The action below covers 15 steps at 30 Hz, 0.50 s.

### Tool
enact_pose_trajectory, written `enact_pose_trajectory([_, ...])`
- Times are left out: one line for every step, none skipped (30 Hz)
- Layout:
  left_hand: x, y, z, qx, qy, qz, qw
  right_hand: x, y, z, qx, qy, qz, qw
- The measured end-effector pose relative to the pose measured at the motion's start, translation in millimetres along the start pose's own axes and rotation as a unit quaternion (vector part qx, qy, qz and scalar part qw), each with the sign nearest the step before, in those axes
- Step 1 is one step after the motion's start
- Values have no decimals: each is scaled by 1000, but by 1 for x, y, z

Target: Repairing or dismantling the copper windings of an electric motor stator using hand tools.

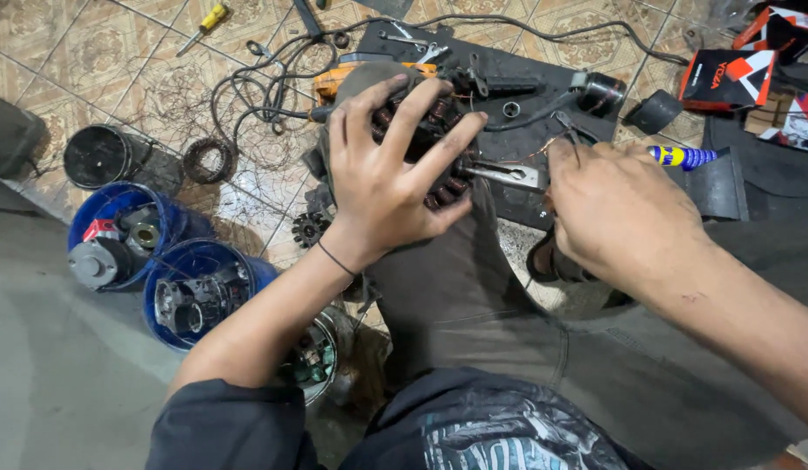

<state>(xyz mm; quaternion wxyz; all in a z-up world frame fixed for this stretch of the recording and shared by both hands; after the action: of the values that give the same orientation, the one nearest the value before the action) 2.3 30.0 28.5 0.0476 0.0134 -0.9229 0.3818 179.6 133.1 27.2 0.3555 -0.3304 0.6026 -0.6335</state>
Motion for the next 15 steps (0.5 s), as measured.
enact_pose_trajectory([0, 1, 1, -1, -1, -2, 1000, 2, -2, -1, -1, -2, 0, 1000])
enact_pose_trajectory([0, 3, 1, 2, -2, -9, 1000, 1, -2, -2, 14, 26, -12, 999])
enact_pose_trajectory([-1, 5, 1, 4, -3, -15, 1000, -1, -2, -2, 29, 54, -25, 998])
enact_pose_trajectory([-1, 6, 2, 2, -3, -17, 1000, 1, -4, -4, 28, 54, -24, 998])
enact_pose_trajectory([-1, 8, 2, 5, -2, -26, 1000, -1, -3, -6, 53, 84, -39, 994])
enact_pose_trajectory([0, 10, 2, 8, -1, -33, 999, -2, -2, -7, 79, 115, -55, 989])
enact_pose_trajectory([-1, 9, 1, 6, 0, -33, 999, -5, 3, -6, 78, 116, -54, 989])
enact_pose_trajectory([-2, 8, 0, 4, -1, -29, 1000, -6, 5, -6, 47, 98, -48, 993])
enact_pose_trajectory([-3, 6, 0, 1, -2, -25, 1000, -6, 7, -5, 16, 80, -42, 996])
enact_pose_trajectory([-4, 5, -1, 1, -2, -26, 1000, -6, 7, -6, 15, 80, -42, 996])
enact_pose_trajectory([-4, 5, -2, 6, -6, -22, 1000, -7, 9, -6, 30, 95, -45, 994])
enact_pose_trajectory([-5, 5, -3, 10, -10, -19, 1000, -9, 10, -7, 44, 111, -48, 992])
enact_pose_trajectory([-5, 6, -4, 9, -9, -19, 1000, -10, 14, -7, 43, 112, -48, 992])
enact_pose_trajectory([-5, 6, -4, 7, -7, -23, 1000, -10, 16, -6, 22, 107, -79, 991])
enact_pose_trajectory([-6, 7, -4, 5, -6, -28, 1000, -11, 18, -6, 2, 102, -110, 989])
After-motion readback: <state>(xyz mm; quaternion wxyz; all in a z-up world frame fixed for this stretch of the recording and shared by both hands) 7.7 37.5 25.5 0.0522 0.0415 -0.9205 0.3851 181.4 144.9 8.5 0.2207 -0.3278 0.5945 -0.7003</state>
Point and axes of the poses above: each hand's wrist, its own z-axis away from the middle knuckle, its own y-axis out of the palm, x = y × z, the point moved 4 cm from there along -z, towards the middle knuckle, and after that the axes turned 7 degrees about -z, right-handed, at the moved point
